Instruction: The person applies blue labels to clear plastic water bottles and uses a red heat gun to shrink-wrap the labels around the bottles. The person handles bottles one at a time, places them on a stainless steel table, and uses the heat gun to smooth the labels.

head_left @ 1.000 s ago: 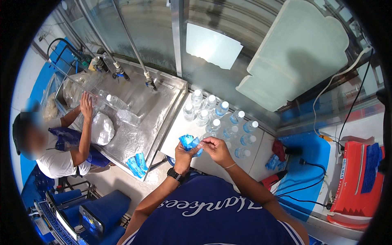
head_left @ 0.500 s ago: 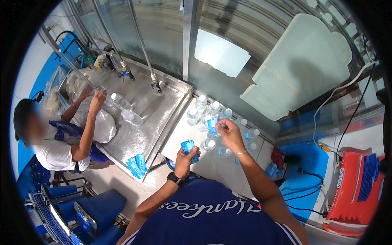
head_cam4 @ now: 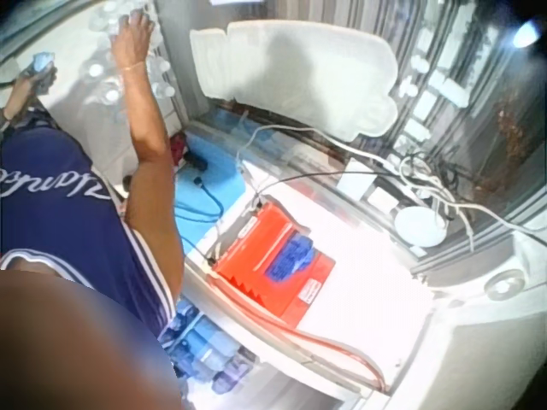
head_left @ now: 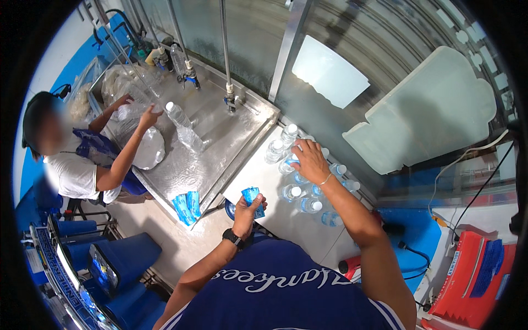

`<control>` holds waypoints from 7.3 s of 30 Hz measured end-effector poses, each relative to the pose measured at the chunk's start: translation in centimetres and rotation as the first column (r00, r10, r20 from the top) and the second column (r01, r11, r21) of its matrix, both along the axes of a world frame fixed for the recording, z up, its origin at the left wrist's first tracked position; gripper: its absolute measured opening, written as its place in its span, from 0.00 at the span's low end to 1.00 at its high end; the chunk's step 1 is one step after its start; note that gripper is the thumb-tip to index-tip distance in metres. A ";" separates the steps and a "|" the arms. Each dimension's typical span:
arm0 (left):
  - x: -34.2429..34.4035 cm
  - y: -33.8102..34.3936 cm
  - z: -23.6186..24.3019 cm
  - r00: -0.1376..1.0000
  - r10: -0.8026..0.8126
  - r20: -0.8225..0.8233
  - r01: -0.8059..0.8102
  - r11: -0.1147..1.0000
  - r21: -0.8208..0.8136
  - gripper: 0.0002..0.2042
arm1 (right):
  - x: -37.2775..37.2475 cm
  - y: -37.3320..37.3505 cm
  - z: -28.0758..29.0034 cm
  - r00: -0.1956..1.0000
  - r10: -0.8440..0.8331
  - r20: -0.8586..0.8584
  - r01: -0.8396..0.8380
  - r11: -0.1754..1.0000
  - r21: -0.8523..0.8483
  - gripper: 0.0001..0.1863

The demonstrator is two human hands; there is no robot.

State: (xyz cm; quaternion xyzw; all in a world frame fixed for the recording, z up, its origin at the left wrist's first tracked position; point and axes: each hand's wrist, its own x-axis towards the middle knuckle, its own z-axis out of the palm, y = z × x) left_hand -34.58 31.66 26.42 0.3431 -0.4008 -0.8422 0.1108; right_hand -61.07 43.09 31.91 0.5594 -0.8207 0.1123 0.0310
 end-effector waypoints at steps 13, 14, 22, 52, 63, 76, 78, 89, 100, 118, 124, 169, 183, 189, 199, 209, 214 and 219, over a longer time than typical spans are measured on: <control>-0.9 0.4 -0.4 1.000 -0.023 -0.001 0.023 0.998 0.064 0.14 | -0.2 -4.1 -3.6 0.947 0.108 -0.304 0.049 0.883 0.466 0.12; -1.0 0.4 -0.5 1.000 -0.027 0.002 0.027 0.997 0.073 0.14 | 0.0 -4.1 -3.5 0.949 0.112 -0.294 0.035 0.890 0.454 0.12; -2.2 0.2 1.0 0.984 -0.059 -0.166 0.067 0.997 0.042 0.11 | 3.6 -0.5 1.9 0.987 -0.162 0.014 0.162 0.973 -0.163 0.21; -2.5 0.2 1.4 0.998 -0.018 -0.062 0.018 1.000 -0.002 0.16 | -3.7 1.9 0.5 0.837 -0.370 0.404 0.506 0.805 -0.310 0.10; -0.5 -0.4 0.2 0.998 0.053 -0.025 -0.053 0.998 0.016 0.15 | -7.8 0.2 -0.2 0.998 -0.068 -0.002 0.068 0.997 0.037 0.15; -2.0 0.2 0.2 0.993 0.018 -0.117 -0.005 0.994 0.110 0.14 | -8.2 -3.3 -2.8 0.994 0.030 -0.104 0.029 0.852 0.523 0.23; -2.5 0.1 0.8 0.991 0.000 -0.132 0.009 0.998 0.070 0.13 | -7.5 -2.4 -1.8 0.996 -0.029 -0.081 0.059 0.914 0.402 0.25; -5.9 0.0 3.4 0.983 -0.102 -0.155 0.092 0.993 -0.073 0.10 | 4.4 4.2 3.8 0.760 -0.228 0.609 0.507 0.794 -0.335 0.19; -8.5 1.2 3.5 0.959 -0.177 -0.222 0.153 0.981 -0.121 0.19 | 11.3 4.0 0.8 0.233 0.146 0.961 0.743 0.612 -0.273 0.14; -6.6 -1.0 1.9 0.987 -0.120 -0.104 0.126 0.990 0.058 0.13 | -5.3 -3.8 -0.4 0.949 -0.210 0.236 0.267 0.933 -0.240 0.05; -6.3 -1.3 1.0 0.989 -0.103 -0.102 0.108 0.993 0.048 0.13 | -8.0 -5.7 -1.9 0.996 -0.087 0.026 0.089 0.993 -0.076 0.11; -9.3 -1.6 2.6 0.961 -0.139 -0.239 0.107 0.984 -0.141 0.17 | 9.4 -0.3 -0.3 0.335 0.112 0.935 0.683 0.655 -0.323 0.15; -4.0 -2.6 2.3 1.000 0.002 0.003 -0.001 0.929 -0.369 0.21 | 2.0 -5.4 0.3 0.933 -0.249 0.261 0.289 0.949 -0.126 0.07; 0.2 -8.4 4.4 0.970 0.233 0.065 -0.009 0.303 -0.953 0.22 | 0.3 -7.0 -1.5 0.997 -0.057 -0.055 0.052 0.994 -0.099 0.17; 2.4 -20.4 6.4 0.857 0.294 0.423 0.448 -0.021 -0.894 0.27 | -1.6 -10.8 -4.0 0.989 0.148 -0.018 -0.130 0.919 0.372 0.07; 3.0 -20.5 4.3 0.936 0.241 0.257 0.269 -0.021 -0.963 0.20 | 0.4 -11.7 -2.1 0.997 0.032 -0.073 -0.002 0.923 0.384 0.11; 4.0 -20.5 4.1 0.974 0.138 0.179 0.177 0.023 -0.984 0.19 | 3.5 -8.3 3.1 0.965 -0.113 0.237 0.148 0.980 -0.134 0.22; 4.6 -16.9 6.0 0.985 -0.043 0.167 0.167 0.000 -0.986 0.20 | 12.3 -2.5 4.5 0.881 -0.101 0.463 0.343 0.810 -0.476 0.22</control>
